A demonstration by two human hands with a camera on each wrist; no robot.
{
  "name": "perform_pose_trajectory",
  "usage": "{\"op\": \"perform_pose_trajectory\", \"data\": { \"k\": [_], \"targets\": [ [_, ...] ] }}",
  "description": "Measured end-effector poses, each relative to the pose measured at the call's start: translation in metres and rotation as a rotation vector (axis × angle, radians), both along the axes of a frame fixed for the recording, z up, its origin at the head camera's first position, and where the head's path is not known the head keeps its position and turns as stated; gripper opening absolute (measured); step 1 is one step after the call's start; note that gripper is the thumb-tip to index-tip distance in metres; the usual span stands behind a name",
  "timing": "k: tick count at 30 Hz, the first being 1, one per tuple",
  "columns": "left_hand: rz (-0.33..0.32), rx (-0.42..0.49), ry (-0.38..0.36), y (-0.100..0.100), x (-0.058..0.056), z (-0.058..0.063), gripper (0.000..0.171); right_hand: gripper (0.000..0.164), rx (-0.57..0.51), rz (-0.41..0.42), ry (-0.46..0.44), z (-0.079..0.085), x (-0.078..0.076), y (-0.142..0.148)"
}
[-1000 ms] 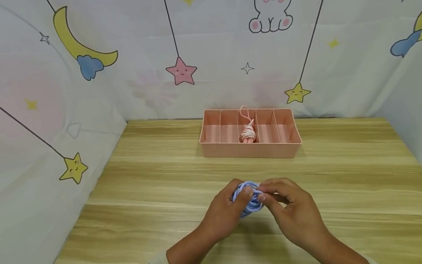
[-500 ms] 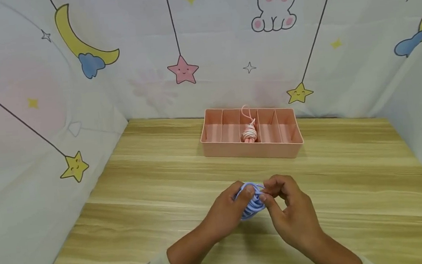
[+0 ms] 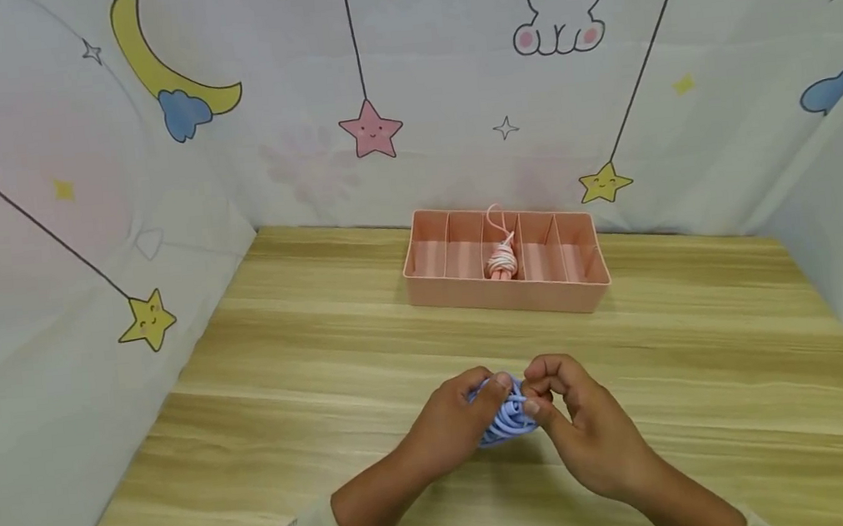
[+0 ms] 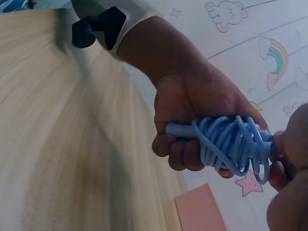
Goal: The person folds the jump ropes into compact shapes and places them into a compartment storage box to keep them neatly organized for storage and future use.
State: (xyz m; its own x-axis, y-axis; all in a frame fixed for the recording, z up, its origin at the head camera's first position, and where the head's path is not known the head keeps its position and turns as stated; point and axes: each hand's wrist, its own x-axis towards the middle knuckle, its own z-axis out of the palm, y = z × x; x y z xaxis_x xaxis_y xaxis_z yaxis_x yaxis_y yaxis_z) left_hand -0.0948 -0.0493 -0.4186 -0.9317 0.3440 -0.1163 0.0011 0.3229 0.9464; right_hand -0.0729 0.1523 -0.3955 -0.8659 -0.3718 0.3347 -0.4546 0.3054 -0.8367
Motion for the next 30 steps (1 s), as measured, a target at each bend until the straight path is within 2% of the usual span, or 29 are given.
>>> {"op": "perform_pose_trajectory", "data": {
  "k": [3,5,9,11,12,15,19,23,26,30],
  "targets": [
    [0.01,-0.005,0.011,0.0,0.001,0.0,0.043,0.021,0.029,-0.033,0.079,-0.005,0.003,-0.003],
    [0.007,0.007,0.01,0.0,0.001,0.0,0.042,0.02,-0.015,-0.019,0.121,-0.009,0.003,-0.005],
    [-0.016,0.048,-0.004,0.002,0.003,0.0,0.042,0.01,-0.184,0.123,0.143,-0.015,0.001,-0.004],
    [-0.021,0.058,-0.004,0.004,0.003,0.001,0.044,0.005,-0.203,0.149,0.171,-0.018,-0.002,-0.004],
    [-0.022,0.062,-0.006,0.004,0.003,0.001,0.045,0.009,-0.194,0.15,0.183,-0.02,-0.003,-0.004],
    [-0.003,0.076,-0.024,0.006,0.002,0.003,0.048,0.019,-0.121,0.095,0.252,-0.021,-0.004,-0.005],
    [0.058,0.1,-0.057,0.007,-0.002,0.007,0.042,0.005,-0.032,-0.046,0.292,-0.018,-0.001,-0.01],
    [0.101,0.103,-0.053,0.005,-0.006,0.009,0.036,0.024,-0.007,-0.207,0.346,-0.016,0.002,-0.017],
    [0.111,0.11,-0.047,0.004,-0.007,0.008,0.037,0.017,-0.006,-0.258,0.435,-0.016,0.001,-0.019],
    [0.113,0.129,-0.037,0.003,-0.008,0.008,0.036,0.033,0.029,-0.221,0.614,-0.018,-0.003,-0.018]
  ]
}}
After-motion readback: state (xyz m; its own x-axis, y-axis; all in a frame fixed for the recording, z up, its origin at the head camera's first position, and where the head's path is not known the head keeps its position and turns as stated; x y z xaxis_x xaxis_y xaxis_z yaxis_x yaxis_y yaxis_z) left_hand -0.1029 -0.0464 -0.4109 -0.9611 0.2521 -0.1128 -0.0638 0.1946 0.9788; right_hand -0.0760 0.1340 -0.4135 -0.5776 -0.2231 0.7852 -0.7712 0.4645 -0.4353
